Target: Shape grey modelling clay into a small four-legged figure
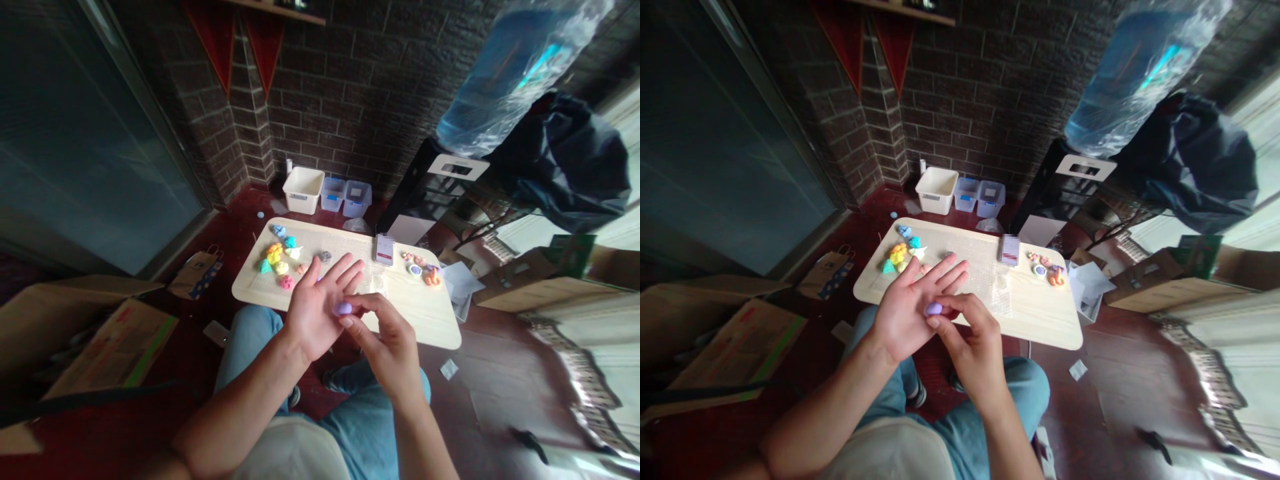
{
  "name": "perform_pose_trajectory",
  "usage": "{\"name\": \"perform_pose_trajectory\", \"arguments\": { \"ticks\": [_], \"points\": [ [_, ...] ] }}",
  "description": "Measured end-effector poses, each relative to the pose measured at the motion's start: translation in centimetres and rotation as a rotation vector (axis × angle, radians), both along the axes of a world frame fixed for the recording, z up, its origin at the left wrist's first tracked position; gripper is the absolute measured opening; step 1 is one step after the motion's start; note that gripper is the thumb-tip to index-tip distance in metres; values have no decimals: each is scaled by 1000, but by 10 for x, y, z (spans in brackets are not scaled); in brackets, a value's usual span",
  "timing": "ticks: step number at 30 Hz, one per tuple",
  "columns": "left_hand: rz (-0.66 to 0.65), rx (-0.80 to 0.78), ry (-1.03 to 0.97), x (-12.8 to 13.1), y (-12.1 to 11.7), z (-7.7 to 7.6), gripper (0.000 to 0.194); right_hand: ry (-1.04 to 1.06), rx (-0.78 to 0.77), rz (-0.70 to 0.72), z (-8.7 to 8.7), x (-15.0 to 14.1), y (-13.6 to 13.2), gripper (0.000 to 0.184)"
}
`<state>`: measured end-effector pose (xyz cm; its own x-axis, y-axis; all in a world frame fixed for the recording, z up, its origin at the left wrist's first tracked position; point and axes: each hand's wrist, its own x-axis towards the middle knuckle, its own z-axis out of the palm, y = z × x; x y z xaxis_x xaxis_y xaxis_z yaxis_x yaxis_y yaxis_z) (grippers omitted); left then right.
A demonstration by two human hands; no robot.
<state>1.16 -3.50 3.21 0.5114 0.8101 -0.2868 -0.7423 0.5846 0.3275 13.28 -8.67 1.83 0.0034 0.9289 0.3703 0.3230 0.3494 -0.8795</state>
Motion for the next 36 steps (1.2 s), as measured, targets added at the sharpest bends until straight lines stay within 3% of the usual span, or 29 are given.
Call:
{"name": "perform_pose_trajectory", "arguments": {
  "ticks": [10, 16, 22, 36],
  "points": [
    [75, 95, 84, 3, -5, 8, 61, -162, 111, -4, 0, -5, -5, 15],
    [82, 102, 54, 1, -5, 5, 60, -218, 165, 4, 1, -8, -9, 23],
    [97, 105, 45, 1, -6, 4, 59, -232, 126, -14, 2, -7, -10, 25],
    [144, 103, -37, 2, -8, 4, 59, -656, 231, -51, 32, -4, -8, 16]
  ]
}}
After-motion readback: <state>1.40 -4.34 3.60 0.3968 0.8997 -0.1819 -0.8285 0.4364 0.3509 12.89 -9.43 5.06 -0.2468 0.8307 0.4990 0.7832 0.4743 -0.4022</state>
